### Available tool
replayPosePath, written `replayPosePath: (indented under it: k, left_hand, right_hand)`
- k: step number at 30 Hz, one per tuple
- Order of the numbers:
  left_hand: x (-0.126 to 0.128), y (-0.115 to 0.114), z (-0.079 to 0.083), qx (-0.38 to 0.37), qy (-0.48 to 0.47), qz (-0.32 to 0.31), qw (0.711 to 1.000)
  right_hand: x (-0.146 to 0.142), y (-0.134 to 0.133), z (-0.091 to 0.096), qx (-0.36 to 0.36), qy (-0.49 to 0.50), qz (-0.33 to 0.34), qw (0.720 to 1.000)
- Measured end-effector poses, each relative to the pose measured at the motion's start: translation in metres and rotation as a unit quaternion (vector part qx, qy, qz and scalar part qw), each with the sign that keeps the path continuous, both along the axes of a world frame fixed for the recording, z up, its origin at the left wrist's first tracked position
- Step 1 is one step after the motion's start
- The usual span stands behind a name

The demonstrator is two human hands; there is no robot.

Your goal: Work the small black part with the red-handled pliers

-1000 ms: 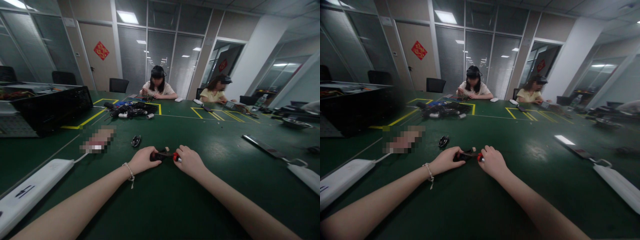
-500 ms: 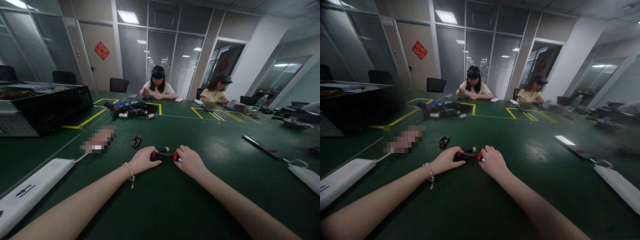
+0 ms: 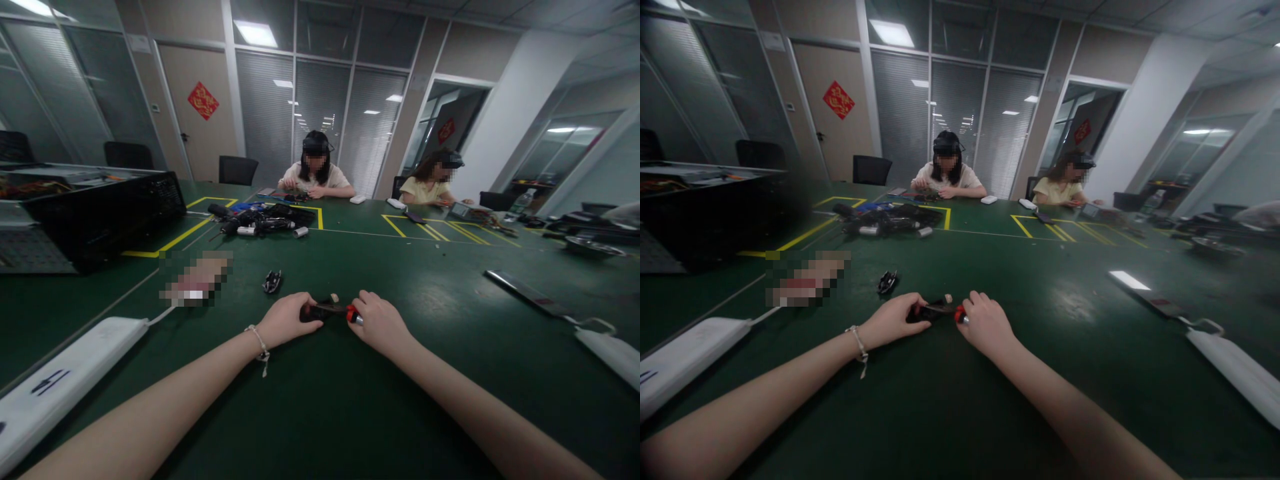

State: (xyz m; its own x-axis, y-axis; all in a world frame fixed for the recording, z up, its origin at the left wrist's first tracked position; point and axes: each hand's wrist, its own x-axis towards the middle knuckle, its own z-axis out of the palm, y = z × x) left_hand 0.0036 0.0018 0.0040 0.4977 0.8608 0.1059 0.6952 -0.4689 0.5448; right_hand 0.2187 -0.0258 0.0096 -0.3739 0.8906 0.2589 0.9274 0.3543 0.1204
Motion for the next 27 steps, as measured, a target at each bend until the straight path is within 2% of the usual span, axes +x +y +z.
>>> replayPosePath:
  k: [18,27]
  left_hand:
    - [-0.0008,0.0002,-0.0022,0.021,-0.005,-0.001,1.000]
    - [0.0030,-0.0033,0.0044,-0.007,0.017,0.025,1.000]
  right_hand:
    - [-0.0024,-0.0027,0.0021,0.000,-0.004,-0.010,1.000]
    - [-0.0028,-0.0020,0.0034,-0.009,-0.005,-0.016,1.000]
